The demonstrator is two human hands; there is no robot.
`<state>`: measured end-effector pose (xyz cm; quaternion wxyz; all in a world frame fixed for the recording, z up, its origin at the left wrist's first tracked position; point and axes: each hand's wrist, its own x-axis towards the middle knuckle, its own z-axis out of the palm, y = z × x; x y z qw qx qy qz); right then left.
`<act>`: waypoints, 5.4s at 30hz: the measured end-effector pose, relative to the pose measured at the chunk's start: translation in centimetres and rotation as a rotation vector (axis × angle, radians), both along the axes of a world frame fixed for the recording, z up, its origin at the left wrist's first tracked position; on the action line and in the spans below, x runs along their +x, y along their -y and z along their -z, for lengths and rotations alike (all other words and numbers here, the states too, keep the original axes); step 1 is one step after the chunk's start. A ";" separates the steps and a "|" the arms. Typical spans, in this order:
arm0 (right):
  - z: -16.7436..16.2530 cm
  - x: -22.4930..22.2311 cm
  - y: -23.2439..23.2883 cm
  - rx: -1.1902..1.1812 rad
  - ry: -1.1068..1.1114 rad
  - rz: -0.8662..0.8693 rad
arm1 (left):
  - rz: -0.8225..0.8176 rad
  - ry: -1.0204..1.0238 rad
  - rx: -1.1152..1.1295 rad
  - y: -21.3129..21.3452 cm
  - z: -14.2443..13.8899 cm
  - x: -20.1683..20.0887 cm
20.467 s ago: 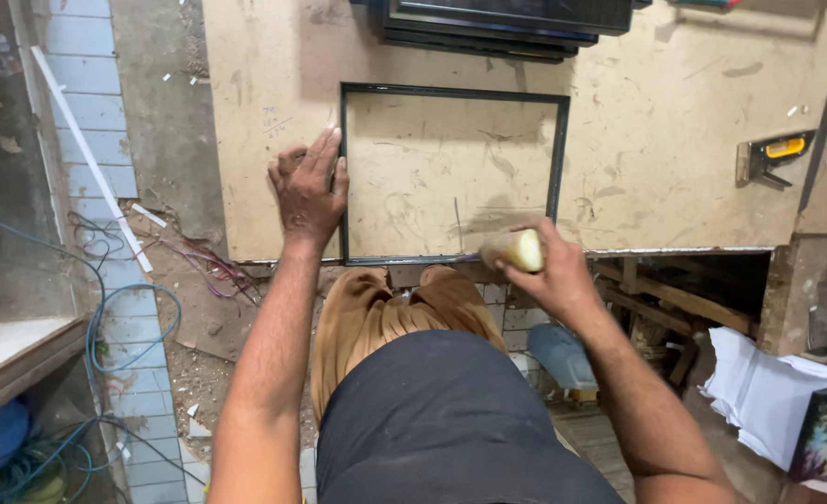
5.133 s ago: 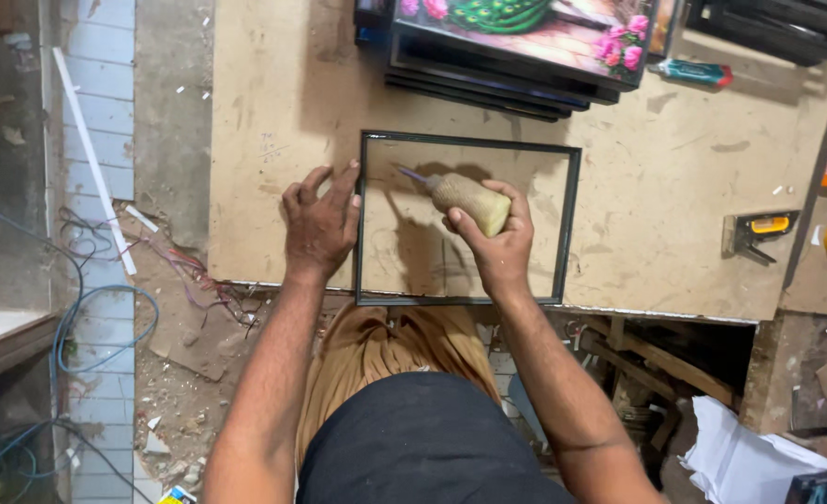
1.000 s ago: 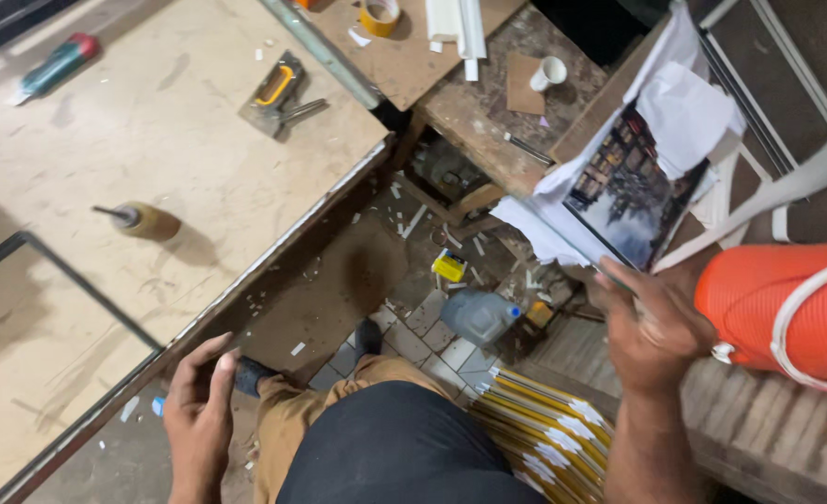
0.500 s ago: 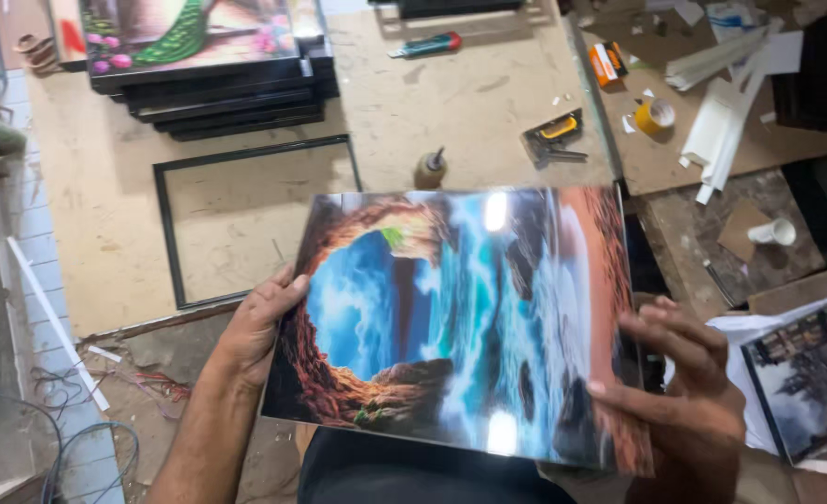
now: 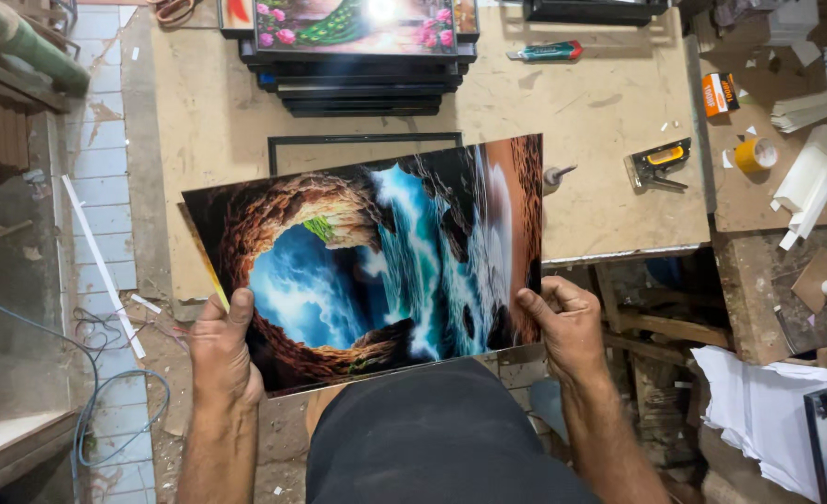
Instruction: The person applies glue to the inner edge of a picture frame, places a printed image into the frame, and stacks the completed frame. They repeat this process with several different printed images and frames.
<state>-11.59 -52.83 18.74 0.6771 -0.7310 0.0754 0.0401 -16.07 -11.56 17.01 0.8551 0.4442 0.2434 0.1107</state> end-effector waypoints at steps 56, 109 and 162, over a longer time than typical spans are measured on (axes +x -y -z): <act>9.5 8.8 12.1 -0.180 -0.093 0.572 | -0.201 -0.132 0.125 2.5 0.7 4.4; 15.6 10.8 -5.5 -0.611 -0.110 0.039 | 0.335 -0.307 1.054 -4.9 17.0 8.9; 14.7 7.6 -6.7 -0.026 -0.503 0.173 | 0.411 -0.627 0.368 -6.3 14.1 6.9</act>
